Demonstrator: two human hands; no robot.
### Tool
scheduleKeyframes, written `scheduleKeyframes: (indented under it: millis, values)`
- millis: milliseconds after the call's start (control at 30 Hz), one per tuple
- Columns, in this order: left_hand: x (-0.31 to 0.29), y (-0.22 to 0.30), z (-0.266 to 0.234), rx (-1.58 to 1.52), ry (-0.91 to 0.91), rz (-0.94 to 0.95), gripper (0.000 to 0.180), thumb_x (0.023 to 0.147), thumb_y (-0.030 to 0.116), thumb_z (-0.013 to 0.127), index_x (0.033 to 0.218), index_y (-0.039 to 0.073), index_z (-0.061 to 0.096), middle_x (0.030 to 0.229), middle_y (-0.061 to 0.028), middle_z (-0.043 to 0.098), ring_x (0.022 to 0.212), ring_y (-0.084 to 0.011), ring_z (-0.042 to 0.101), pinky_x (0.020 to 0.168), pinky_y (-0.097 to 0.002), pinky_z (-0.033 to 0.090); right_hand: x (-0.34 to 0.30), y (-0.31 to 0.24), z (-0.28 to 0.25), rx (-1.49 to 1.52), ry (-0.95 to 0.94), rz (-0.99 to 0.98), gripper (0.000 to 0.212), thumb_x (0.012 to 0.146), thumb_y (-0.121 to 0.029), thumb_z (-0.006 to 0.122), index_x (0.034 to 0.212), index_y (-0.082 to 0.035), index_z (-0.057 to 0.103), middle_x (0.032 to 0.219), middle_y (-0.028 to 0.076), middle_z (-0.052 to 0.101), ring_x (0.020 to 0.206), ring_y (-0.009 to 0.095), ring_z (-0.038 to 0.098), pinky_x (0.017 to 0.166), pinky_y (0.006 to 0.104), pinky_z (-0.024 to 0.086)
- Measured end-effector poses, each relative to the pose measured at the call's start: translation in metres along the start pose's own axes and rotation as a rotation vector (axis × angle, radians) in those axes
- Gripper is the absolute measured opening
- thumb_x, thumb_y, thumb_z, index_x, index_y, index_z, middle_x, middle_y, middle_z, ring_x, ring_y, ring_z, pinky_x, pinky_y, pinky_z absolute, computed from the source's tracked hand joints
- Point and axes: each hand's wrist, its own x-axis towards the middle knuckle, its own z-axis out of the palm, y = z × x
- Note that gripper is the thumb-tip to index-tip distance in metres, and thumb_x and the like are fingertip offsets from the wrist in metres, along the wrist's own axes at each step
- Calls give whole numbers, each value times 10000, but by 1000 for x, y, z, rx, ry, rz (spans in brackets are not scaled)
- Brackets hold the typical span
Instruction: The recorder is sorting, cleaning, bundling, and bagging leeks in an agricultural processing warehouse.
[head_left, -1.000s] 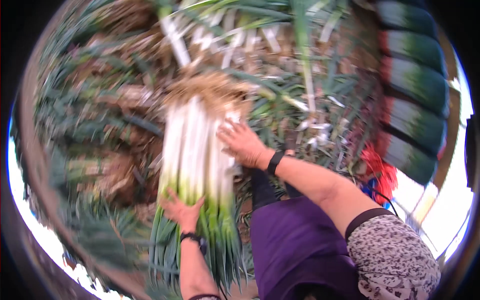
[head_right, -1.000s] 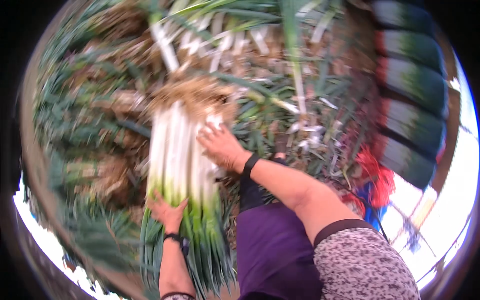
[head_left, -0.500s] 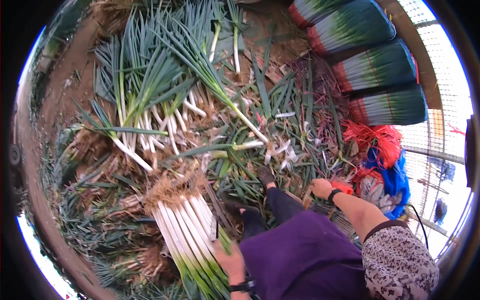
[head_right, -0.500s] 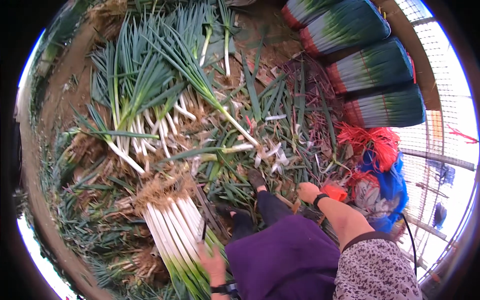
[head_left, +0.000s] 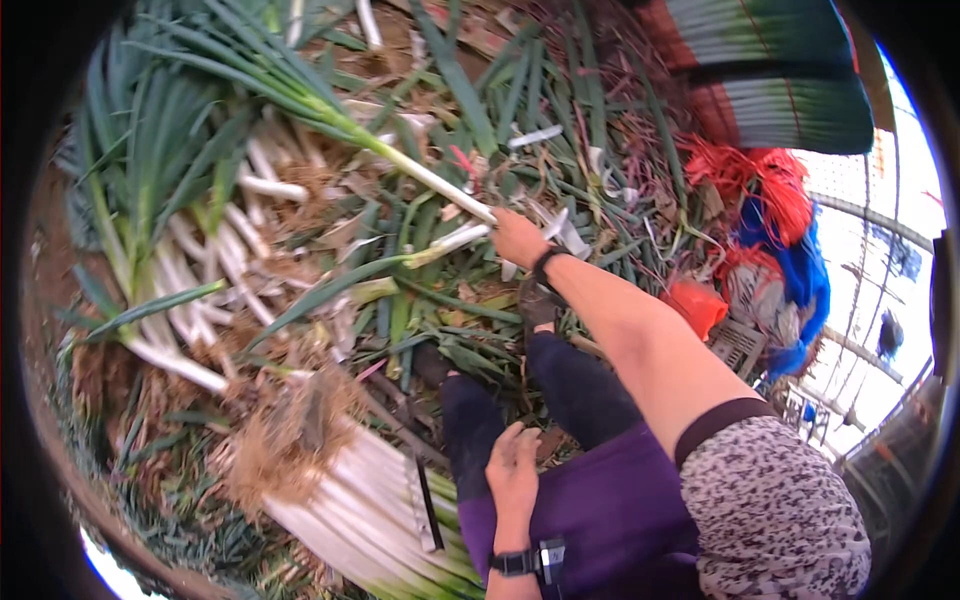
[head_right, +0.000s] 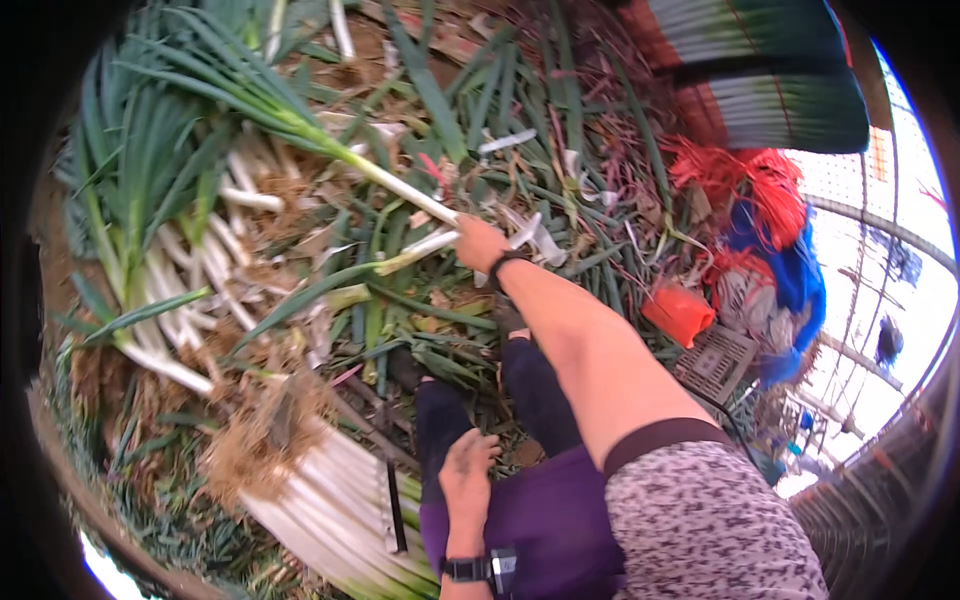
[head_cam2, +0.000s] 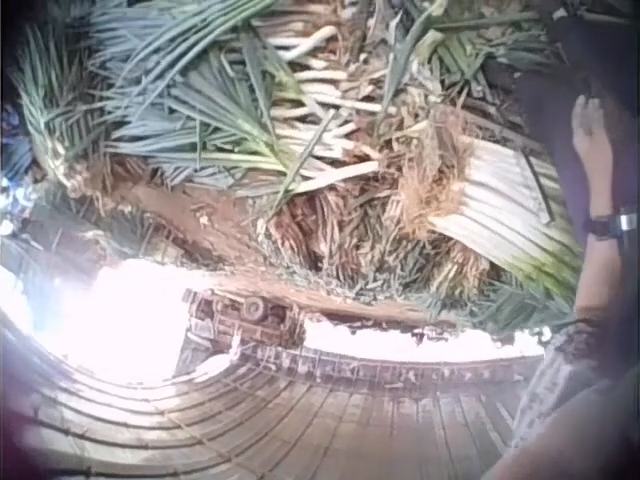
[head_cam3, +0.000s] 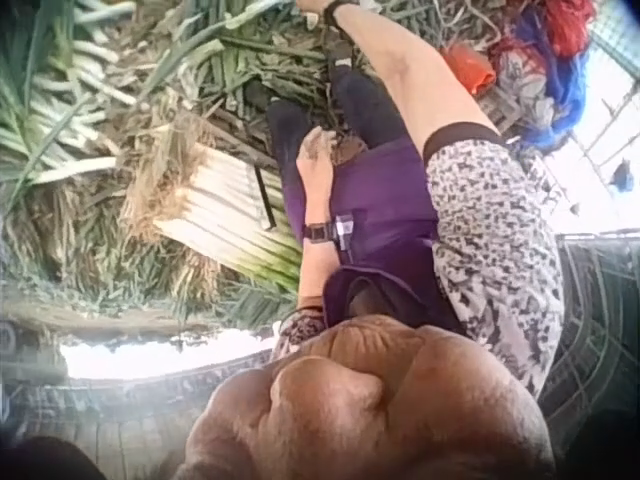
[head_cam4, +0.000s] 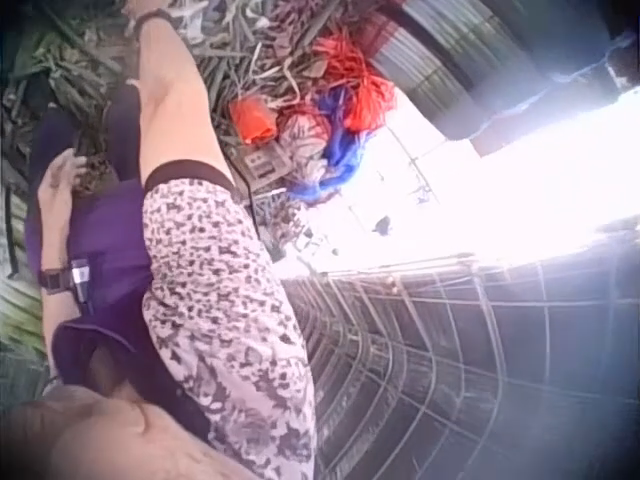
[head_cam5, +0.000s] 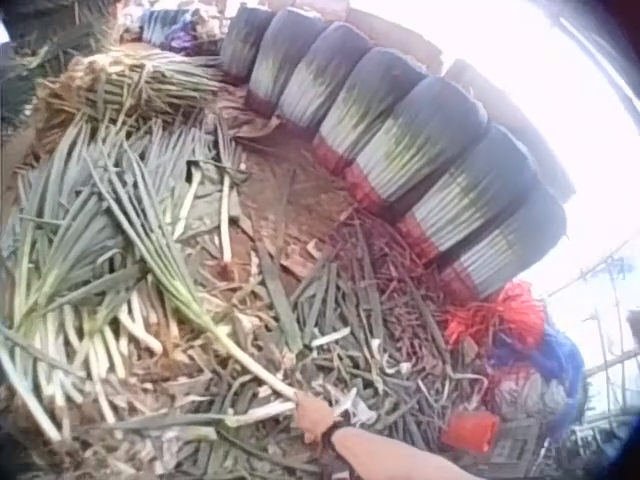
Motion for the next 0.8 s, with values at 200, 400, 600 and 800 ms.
scheduleKeyframes:
  millis: [200,400,600,800]
  values:
    - [12,20,-7,-65,-8,-89,371,953,252,556,1183,-37,524,970,-135,667,803,-138,618,730,-240,466,24,6,36,-153,-5,302,260,830,-119,545,1066,-16,578,925,231,643,924,375,639,800,439,526]
    - [21,16,-16,-53,3,-167,389,952,324,549,1141,-16,530,925,-141,664,762,-161,621,693,-248,478,-11,-105,73,337,6,-87,235,767,-208,644,868,3,630,927,239,600,866,369,612,763,443,501]
    - [28,8,-12,-72,-10,-216,408,950,355,543,1128,-12,530,909,-148,659,752,-179,621,680,-273,480,-18,-87,22,584,106,-136,394,810,-313,634,1070,-19,604,1096,206,601,1044,364,553,902,435,432]
    - [27,13,-7,-99,40,-243,398,949,384,531,1077,8,564,895,-142,661,758,-205,620,683,-302,482,-96,167,-32,190,336,514,241,775,-232,588,788,-6,671,801,229,649,788,413,632,716,468,511]
